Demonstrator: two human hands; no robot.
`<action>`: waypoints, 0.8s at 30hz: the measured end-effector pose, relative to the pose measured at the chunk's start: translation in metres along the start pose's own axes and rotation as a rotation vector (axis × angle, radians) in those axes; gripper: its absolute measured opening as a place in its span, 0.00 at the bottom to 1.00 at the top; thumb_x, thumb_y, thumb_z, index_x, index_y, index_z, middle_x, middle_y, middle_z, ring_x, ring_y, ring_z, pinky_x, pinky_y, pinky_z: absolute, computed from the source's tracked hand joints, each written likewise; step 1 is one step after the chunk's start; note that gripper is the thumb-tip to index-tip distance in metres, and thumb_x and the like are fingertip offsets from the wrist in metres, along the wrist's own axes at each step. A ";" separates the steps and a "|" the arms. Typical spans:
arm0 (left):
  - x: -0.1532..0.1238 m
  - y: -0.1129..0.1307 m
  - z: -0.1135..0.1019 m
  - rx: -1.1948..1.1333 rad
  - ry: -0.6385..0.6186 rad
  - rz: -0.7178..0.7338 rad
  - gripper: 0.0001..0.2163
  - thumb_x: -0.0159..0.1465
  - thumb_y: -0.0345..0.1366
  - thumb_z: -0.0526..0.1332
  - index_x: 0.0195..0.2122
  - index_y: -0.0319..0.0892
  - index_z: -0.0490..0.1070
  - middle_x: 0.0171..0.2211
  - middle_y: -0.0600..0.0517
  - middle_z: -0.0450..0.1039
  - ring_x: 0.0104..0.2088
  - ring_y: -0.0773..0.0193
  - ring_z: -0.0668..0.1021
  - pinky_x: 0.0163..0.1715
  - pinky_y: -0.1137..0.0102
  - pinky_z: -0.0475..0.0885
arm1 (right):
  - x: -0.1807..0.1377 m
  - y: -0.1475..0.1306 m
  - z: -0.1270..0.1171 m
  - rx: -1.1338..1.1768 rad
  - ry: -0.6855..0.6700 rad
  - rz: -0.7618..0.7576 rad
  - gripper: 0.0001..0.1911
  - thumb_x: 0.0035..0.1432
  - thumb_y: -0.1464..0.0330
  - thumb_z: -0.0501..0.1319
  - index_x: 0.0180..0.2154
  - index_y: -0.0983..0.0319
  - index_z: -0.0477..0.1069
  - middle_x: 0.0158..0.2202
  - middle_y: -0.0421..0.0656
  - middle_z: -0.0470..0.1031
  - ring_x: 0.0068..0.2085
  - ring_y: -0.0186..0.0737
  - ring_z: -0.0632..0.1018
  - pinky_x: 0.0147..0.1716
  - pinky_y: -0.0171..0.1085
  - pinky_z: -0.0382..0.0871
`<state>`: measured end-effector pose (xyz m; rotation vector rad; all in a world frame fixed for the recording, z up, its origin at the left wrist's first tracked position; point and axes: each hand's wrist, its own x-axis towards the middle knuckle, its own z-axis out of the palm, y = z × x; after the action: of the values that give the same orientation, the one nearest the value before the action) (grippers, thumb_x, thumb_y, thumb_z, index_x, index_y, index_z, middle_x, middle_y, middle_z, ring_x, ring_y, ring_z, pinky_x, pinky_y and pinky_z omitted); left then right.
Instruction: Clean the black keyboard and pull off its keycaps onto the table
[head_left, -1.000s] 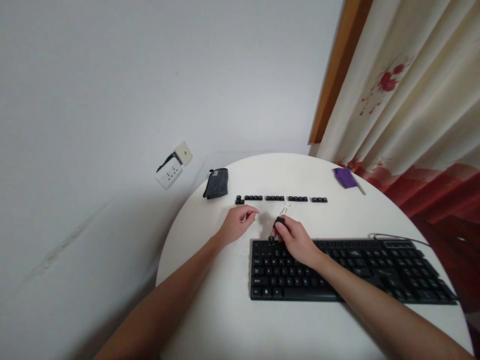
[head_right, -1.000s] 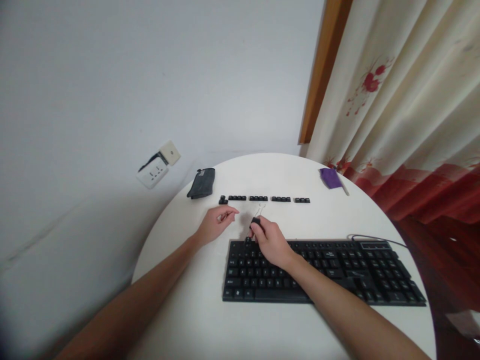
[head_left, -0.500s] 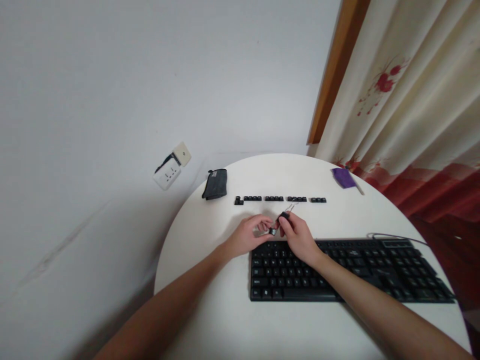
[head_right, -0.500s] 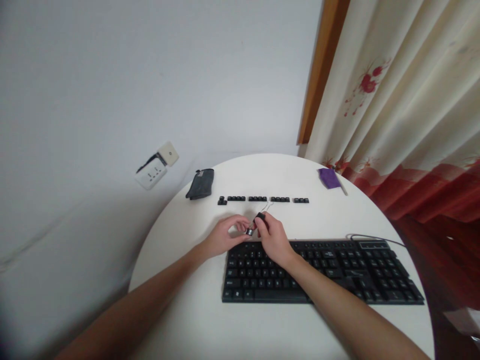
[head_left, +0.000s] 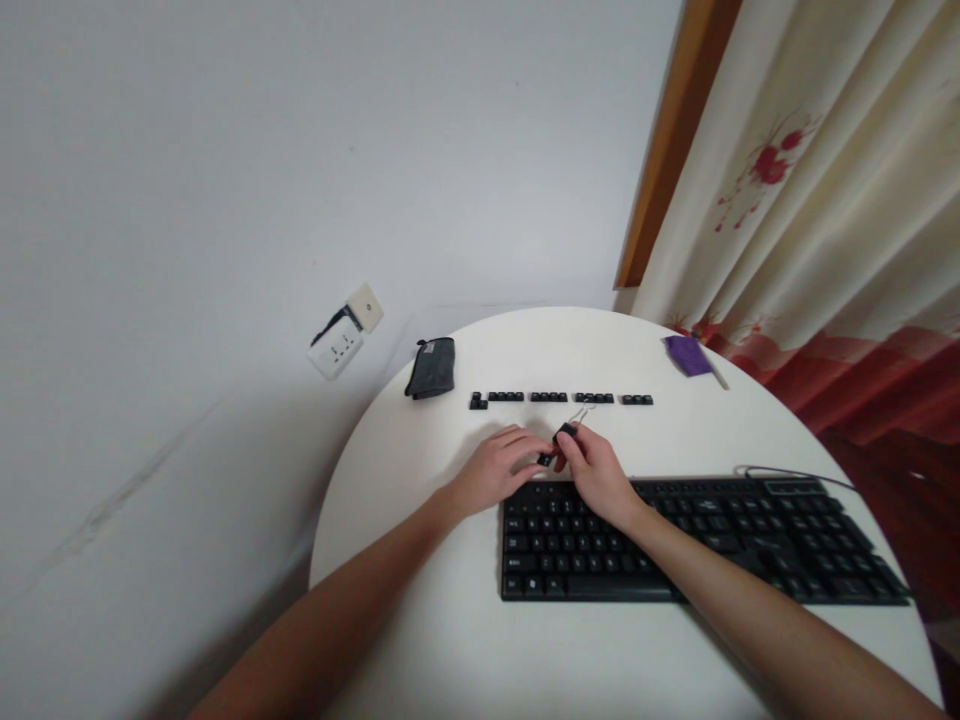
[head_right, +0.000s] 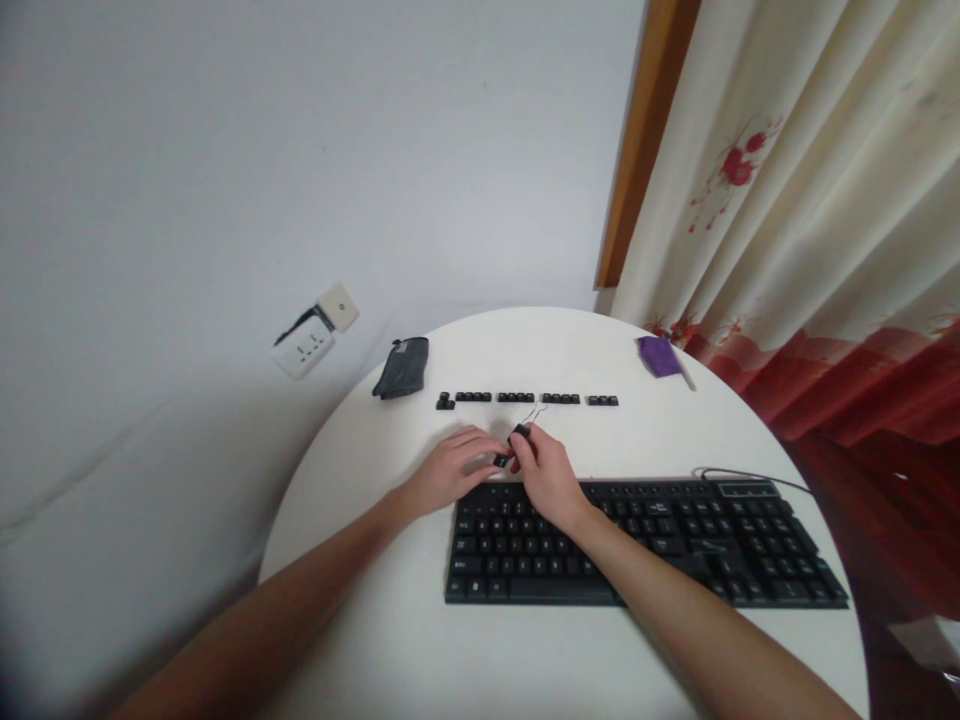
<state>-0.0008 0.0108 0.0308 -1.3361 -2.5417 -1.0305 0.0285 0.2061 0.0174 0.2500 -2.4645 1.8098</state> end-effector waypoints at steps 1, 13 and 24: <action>0.000 0.000 0.000 0.016 -0.002 0.002 0.10 0.66 0.33 0.59 0.49 0.46 0.71 0.45 0.48 0.76 0.47 0.58 0.75 0.50 0.62 0.69 | 0.000 0.000 0.000 -0.003 0.002 0.000 0.17 0.67 0.57 0.51 0.31 0.61 0.67 0.24 0.39 0.72 0.28 0.37 0.73 0.31 0.35 0.66; 0.000 0.001 0.003 0.151 0.014 0.045 0.11 0.68 0.32 0.57 0.49 0.45 0.73 0.44 0.47 0.76 0.45 0.58 0.75 0.48 0.61 0.70 | 0.001 0.000 0.000 -0.009 0.025 -0.005 0.18 0.67 0.57 0.50 0.32 0.61 0.67 0.23 0.39 0.71 0.27 0.36 0.73 0.31 0.35 0.66; -0.001 0.006 0.004 0.162 0.112 0.080 0.07 0.65 0.36 0.62 0.43 0.45 0.77 0.48 0.46 0.72 0.49 0.56 0.71 0.50 0.60 0.68 | 0.001 0.000 -0.001 0.000 0.014 -0.079 0.18 0.67 0.57 0.51 0.31 0.61 0.68 0.25 0.39 0.70 0.27 0.36 0.70 0.30 0.34 0.64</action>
<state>0.0053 0.0149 0.0308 -1.2871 -2.4112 -0.8397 0.0272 0.2066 0.0174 0.3287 -2.4095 1.7747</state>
